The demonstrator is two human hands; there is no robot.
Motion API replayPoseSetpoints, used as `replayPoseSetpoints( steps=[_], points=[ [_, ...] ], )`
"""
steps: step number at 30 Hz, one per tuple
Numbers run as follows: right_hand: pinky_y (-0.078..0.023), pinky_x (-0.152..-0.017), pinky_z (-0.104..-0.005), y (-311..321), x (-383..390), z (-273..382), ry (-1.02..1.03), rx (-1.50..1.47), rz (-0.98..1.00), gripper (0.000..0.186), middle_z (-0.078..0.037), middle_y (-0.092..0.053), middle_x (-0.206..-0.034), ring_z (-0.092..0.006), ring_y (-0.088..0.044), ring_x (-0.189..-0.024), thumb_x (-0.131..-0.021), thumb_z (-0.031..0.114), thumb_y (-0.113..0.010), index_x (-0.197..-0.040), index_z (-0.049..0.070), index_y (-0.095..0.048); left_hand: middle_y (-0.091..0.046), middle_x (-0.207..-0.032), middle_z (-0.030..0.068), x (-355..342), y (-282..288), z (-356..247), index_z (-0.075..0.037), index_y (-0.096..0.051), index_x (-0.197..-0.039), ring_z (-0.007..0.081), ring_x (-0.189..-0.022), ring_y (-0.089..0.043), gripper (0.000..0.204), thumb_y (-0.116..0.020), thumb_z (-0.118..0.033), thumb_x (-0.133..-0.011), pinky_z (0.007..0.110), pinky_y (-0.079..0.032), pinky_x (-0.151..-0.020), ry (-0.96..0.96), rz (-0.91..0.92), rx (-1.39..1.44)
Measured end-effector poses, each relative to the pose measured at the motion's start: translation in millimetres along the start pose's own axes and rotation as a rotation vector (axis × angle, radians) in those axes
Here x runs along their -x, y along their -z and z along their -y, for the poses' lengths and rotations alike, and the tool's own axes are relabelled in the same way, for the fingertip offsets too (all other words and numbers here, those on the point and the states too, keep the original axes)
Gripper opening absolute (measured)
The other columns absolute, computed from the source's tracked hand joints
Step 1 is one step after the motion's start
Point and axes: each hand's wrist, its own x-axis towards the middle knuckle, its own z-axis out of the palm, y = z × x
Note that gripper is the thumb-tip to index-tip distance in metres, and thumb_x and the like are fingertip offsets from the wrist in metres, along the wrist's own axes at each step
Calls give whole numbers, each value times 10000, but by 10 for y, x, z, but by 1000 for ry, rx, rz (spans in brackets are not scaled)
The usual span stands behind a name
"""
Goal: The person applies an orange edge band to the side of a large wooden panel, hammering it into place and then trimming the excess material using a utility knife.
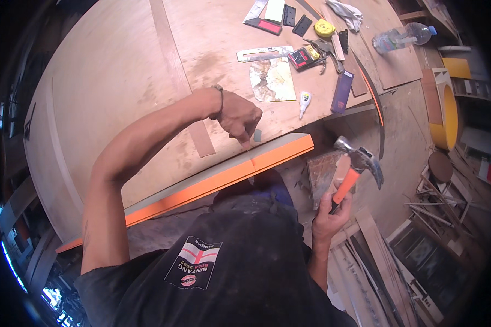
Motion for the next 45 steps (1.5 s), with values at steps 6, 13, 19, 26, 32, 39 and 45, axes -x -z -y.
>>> replayPoseSetpoints(
  steps=[6, 13, 19, 26, 32, 39, 45],
  points=[
    [-549, -748, -320, -14, 18, 227, 236, 42, 287, 419, -79, -684, -911, -194, -650, -772, -1042, 113, -674, -1431, -34, -626, -690, -653, 105, 65, -15, -67, 7, -743, -696, 254, -629, -633, 437, -759, -377, -904, 447, -501, -640, -7, -34, -62],
    [-451, -574, -426, 14, 40, 608, 400, 368, 560, 643, -99, -482, -724, -269, -526, -596, -936, -16, -735, -1521, 238, -659, -698, -659, 101, 85, -31, -95, 3, -738, -685, 261, -636, -639, 434, -759, -373, -902, 445, -506, -648, 33, -57, -37],
    [-433, -562, -434, -59, 47, 687, 408, 434, 614, 671, -94, -452, -711, -270, -505, -574, -906, -29, -758, -1506, 259, -675, -688, -655, 105, 143, -74, -80, 9, -735, -695, 262, -636, -639, 431, -769, -371, -896, 439, -504, -642, -1, -107, -45],
    [-419, -542, -417, -60, 136, 603, 469, 310, 529, 625, -94, -451, -694, -255, -495, -553, -908, -16, -758, -1479, 231, -699, -654, -627, 108, 121, -100, -51, 7, -717, -687, 264, -616, -614, 431, -769, -362, -904, 451, -478, -623, -15, -119, -12],
    [-425, -539, -406, -64, 135, 650, 451, 346, 513, 620, -89, -458, -692, -255, -497, -552, -904, -23, -760, -1472, 218, -704, -661, -638, 103, 147, -98, -77, 1, -709, -681, 265, -618, -613, 427, -754, -361, -903, 448, -479, -631, 2, -130, -15],
    [-433, -552, -408, -139, 104, 664, 448, 465, 571, 613, -84, -436, -696, -255, -505, -564, -922, -12, -750, -1482, 232, -696, -637, -630, 85, 157, -114, -84, 9, -673, -662, 260, -615, -593, 452, -730, -366, -909, 444, -474, -629, -4, -124, -2],
    [-420, -555, -429, -150, 130, 666, 453, 406, 522, 592, -86, -421, -706, -262, -490, -559, -937, 8, -738, -1479, 244, -699, -622, -631, 105, 153, -88, -59, 13, -679, -677, 263, -607, -588, 444, -727, -361, -911, 443, -470, -620, -21, -94, -44]
  ],
)
